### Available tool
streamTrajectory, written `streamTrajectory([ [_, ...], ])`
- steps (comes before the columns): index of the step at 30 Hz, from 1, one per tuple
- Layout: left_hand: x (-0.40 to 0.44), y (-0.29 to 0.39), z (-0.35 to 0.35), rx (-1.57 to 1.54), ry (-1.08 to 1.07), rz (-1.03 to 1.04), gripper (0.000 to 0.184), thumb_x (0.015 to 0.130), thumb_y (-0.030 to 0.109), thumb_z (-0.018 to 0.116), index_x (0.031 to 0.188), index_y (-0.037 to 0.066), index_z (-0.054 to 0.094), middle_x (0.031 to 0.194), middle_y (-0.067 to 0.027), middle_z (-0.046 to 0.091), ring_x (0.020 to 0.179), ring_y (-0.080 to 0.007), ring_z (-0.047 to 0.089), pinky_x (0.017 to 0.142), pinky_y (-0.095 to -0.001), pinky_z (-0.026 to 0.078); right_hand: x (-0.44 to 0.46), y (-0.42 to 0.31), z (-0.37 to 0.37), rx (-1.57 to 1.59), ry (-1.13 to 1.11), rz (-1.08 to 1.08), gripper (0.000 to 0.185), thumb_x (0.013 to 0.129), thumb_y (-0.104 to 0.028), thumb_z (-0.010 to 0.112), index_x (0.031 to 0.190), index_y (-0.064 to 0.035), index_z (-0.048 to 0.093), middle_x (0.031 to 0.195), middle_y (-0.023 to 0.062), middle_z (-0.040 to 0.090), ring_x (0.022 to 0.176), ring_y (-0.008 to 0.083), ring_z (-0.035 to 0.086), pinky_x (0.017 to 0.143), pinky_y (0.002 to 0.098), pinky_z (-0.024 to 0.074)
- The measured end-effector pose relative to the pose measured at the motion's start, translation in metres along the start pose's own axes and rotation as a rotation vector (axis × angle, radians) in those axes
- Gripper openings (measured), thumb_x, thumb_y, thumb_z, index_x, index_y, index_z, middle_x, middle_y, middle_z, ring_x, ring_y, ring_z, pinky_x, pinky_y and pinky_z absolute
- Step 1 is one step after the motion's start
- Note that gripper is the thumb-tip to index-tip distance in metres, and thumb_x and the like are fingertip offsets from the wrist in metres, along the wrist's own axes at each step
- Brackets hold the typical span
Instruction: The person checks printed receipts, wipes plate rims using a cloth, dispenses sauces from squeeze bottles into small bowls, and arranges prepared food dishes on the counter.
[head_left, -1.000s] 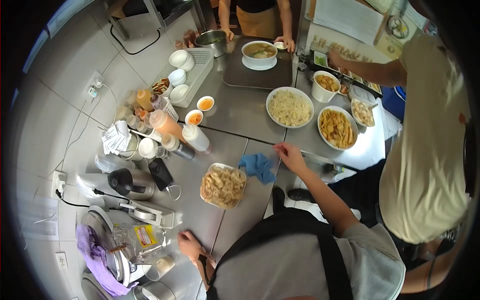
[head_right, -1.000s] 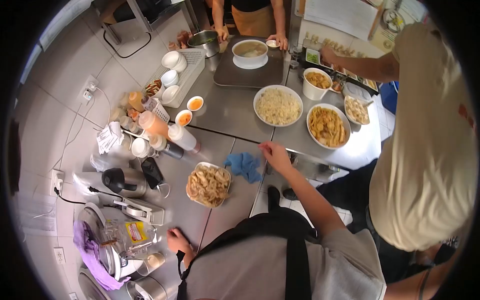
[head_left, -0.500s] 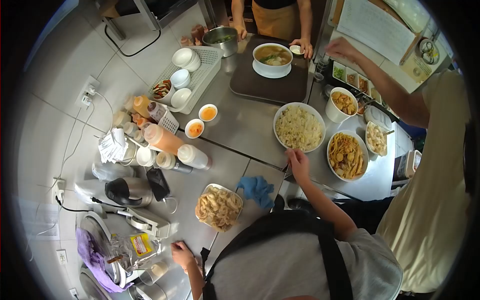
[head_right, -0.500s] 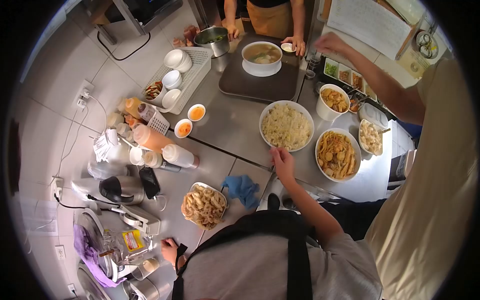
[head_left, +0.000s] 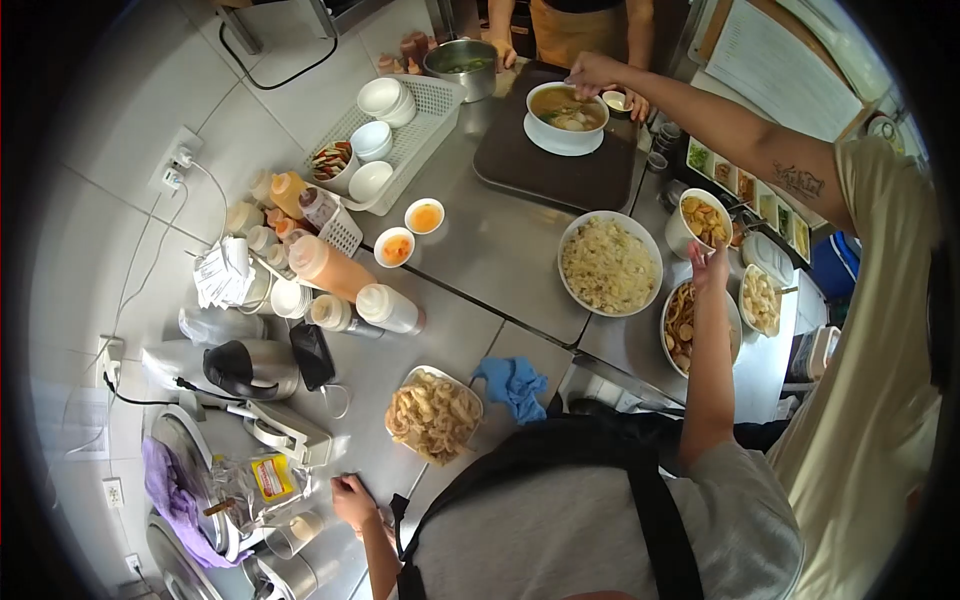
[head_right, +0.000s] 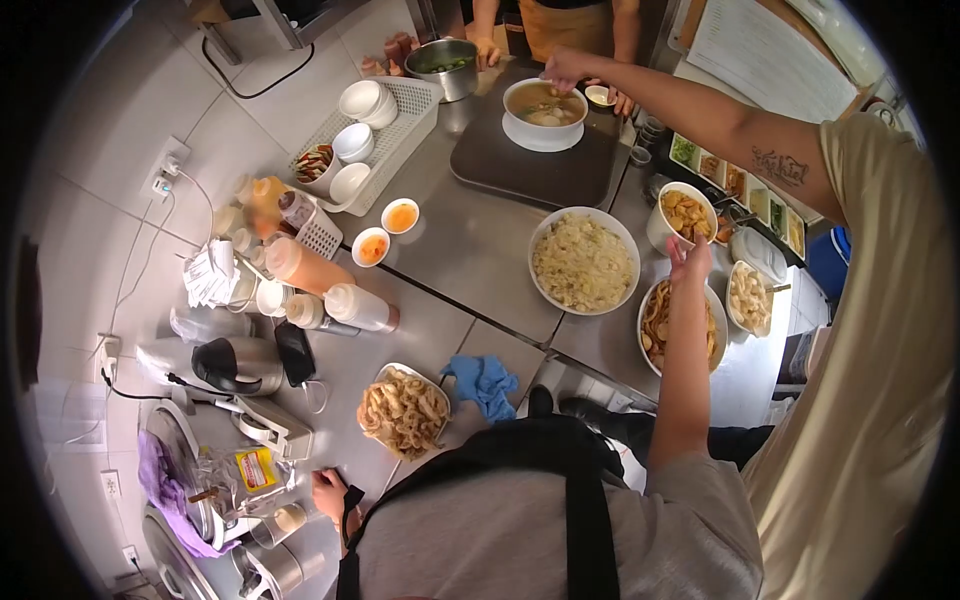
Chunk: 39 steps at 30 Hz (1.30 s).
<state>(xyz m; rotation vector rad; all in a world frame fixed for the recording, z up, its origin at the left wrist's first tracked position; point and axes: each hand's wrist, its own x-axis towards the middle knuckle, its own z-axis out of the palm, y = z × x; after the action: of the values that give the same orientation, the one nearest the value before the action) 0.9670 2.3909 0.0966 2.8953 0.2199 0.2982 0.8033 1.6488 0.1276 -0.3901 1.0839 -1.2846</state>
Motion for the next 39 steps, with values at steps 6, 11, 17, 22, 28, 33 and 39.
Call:
streamTrajectory([
  [6,0.000,-0.001,0.001,0.017,-0.012,-0.036,0.024,0.086,0.028,0.049,0.081,0.005,0.055,0.073,-0.0174,0.062,0.067,-0.0395,0.059,0.059,-0.0494,0.044,0.024,0.009,-0.011,0.035,-0.084,0.067,0.044,0.087,-0.011,0.057,0.122,0.0067,0.037,0.123,0.0218,0.045,0.092,0.0463,0.059,0.063,0.0434,0.0616],
  [11,0.000,-0.010,0.004,0.031,-0.011,-0.039,0.023,0.085,0.028,0.050,0.080,0.006,0.055,0.075,-0.0157,0.063,0.069,-0.0386,0.060,0.060,-0.0487,0.045,0.030,0.004,-0.009,0.065,-0.121,0.140,0.047,0.083,0.000,0.052,0.126,0.0058,0.036,0.128,0.0245,0.041,0.096,0.0486,0.057,0.077,0.0493,0.0595],
  [17,-0.001,0.001,-0.003,0.004,-0.018,-0.032,0.022,0.085,0.027,0.050,0.079,0.006,0.055,0.073,-0.0152,0.062,0.067,-0.0373,0.060,0.059,-0.0478,0.045,0.057,-0.003,-0.013,0.043,-0.149,0.131,0.031,0.079,0.004,0.047,0.108,0.0107,0.041,0.122,0.0254,0.042,0.096,0.0498,0.056,0.075,0.0520,0.0597],
  [22,0.000,-0.006,-0.001,-0.041,-0.006,-0.026,0.020,0.085,0.024,0.051,0.078,0.006,0.055,0.069,-0.0155,0.061,0.065,-0.0375,0.060,0.059,-0.0468,0.045,0.029,-0.019,-0.025,0.043,-0.237,0.158,0.030,0.079,0.004,0.046,0.108,0.0114,0.044,0.121,0.0264,0.047,0.103,0.0480,0.054,0.078,0.0527,0.0586],
  [28,0.005,-0.011,-0.005,-0.154,-0.125,-0.157,0.024,0.084,0.028,0.055,0.087,0.006,0.060,0.081,-0.0173,0.064,0.079,-0.0375,0.061,0.069,-0.0452,0.047,-0.019,-0.064,-0.026,-0.291,-0.508,0.099,0.053,0.080,-0.007,0.050,0.127,0.0150,0.036,0.122,0.0293,0.051,0.111,0.0395,0.055,0.101,0.0407,0.0461],
  [33,-0.006,-0.022,-0.018,-0.233,-0.041,-0.202,0.021,0.083,0.029,0.057,0.086,0.009,0.062,0.077,-0.0126,0.066,0.075,-0.0321,0.063,0.066,-0.0416,0.047,-0.102,-0.082,0.021,-0.409,-0.854,0.106,0.057,0.077,0.001,0.052,0.132,0.0079,0.037,0.125,0.0241,0.050,0.114,0.0385,0.052,0.094,0.0366,0.0527],
  [39,-0.064,-0.052,-0.045,-0.089,0.112,-0.006,0.013,0.075,0.020,0.068,0.083,0.010,0.064,0.089,-0.0064,0.056,0.088,-0.0267,0.053,0.070,-0.0359,0.047,-0.282,-0.033,0.052,-0.445,-1.030,0.389,0.050,0.082,-0.002,0.053,0.129,0.0072,0.039,0.121,0.0214,0.053,0.104,0.0339,0.059,0.093,0.0360,0.0525],
])
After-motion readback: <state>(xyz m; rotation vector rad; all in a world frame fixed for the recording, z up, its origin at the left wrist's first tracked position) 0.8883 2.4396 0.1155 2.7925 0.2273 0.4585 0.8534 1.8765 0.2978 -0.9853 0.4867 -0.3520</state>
